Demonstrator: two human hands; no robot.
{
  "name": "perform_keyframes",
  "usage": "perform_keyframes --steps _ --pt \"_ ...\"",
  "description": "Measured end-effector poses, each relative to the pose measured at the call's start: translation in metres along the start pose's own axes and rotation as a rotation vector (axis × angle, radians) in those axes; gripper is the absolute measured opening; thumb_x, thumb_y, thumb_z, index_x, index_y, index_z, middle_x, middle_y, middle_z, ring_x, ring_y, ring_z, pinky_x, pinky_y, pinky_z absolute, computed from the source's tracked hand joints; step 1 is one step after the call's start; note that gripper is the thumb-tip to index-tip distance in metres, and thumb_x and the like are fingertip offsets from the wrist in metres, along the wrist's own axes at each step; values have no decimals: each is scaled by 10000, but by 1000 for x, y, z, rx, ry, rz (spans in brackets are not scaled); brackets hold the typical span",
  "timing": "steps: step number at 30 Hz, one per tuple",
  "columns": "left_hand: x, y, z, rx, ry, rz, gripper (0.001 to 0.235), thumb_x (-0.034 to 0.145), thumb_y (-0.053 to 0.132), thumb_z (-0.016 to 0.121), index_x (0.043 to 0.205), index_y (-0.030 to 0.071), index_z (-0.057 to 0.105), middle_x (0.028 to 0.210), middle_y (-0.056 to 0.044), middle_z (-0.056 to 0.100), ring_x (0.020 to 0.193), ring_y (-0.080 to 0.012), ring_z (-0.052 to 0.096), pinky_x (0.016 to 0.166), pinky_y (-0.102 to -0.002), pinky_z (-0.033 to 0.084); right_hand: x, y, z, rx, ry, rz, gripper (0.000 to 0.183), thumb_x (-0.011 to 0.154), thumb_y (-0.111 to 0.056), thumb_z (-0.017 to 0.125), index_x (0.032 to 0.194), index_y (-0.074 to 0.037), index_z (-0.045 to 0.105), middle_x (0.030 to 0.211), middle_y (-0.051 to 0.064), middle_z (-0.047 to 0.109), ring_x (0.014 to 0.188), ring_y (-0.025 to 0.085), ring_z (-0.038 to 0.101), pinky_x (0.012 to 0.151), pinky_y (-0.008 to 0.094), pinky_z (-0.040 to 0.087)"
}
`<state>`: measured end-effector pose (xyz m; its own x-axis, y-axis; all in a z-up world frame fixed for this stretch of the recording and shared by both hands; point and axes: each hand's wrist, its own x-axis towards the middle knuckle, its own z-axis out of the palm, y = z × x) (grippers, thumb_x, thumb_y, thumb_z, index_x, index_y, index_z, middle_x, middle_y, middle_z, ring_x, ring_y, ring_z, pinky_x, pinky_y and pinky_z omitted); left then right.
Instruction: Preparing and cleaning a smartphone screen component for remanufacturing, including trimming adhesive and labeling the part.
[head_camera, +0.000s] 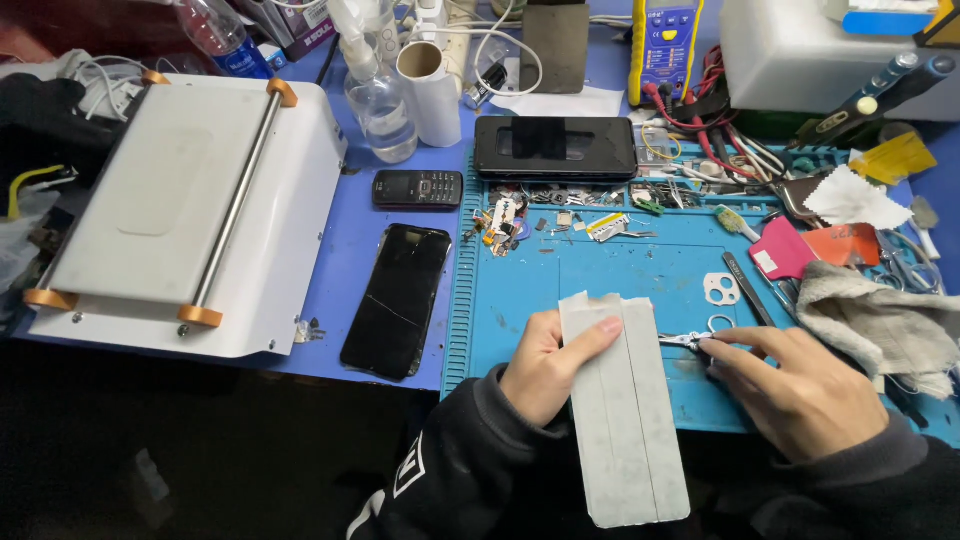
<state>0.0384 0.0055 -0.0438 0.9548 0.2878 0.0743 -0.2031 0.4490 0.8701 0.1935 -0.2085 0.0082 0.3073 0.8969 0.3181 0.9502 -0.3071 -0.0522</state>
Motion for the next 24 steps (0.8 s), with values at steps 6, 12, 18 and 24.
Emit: perform_keyframes --steps 6,12,18,24 --pt "-1 -4 -5 -33 1 -52 291 1067 192 586 1152 -61 703 1014 -81 748 876 -116 700 772 -260 547 -12 17 8 -45 -130 -7 486 785 -142 676 1264 -223 683 1186 8 705 997 205 684 796 319 560" --pt "-2 0 -5 -48 -33 -59 301 1077 187 574 1197 -61 695 1040 -78 741 902 -109 685 793 -257 533 -5 15 8 -212 -124 -105 575 767 -149 596 1339 -195 636 1230 15 685 1012 212 678 821 321 557" --pt "0 2 -5 -43 16 -91 302 1054 187 586 1194 -58 694 1042 -74 741 910 -107 686 796 -258 540 1 15 13 -242 -354 57 465 830 -285 663 1293 -244 659 1080 -46 689 936 159 697 754 309 563" --pt "1 0 -8 -101 -3 -108 289 1062 179 597 1181 -69 683 1037 -86 735 894 -120 685 781 -274 539 9 52 13 47 -371 356 417 779 -292 773 1188 -242 705 956 -49 749 846 132 742 743 277 604"
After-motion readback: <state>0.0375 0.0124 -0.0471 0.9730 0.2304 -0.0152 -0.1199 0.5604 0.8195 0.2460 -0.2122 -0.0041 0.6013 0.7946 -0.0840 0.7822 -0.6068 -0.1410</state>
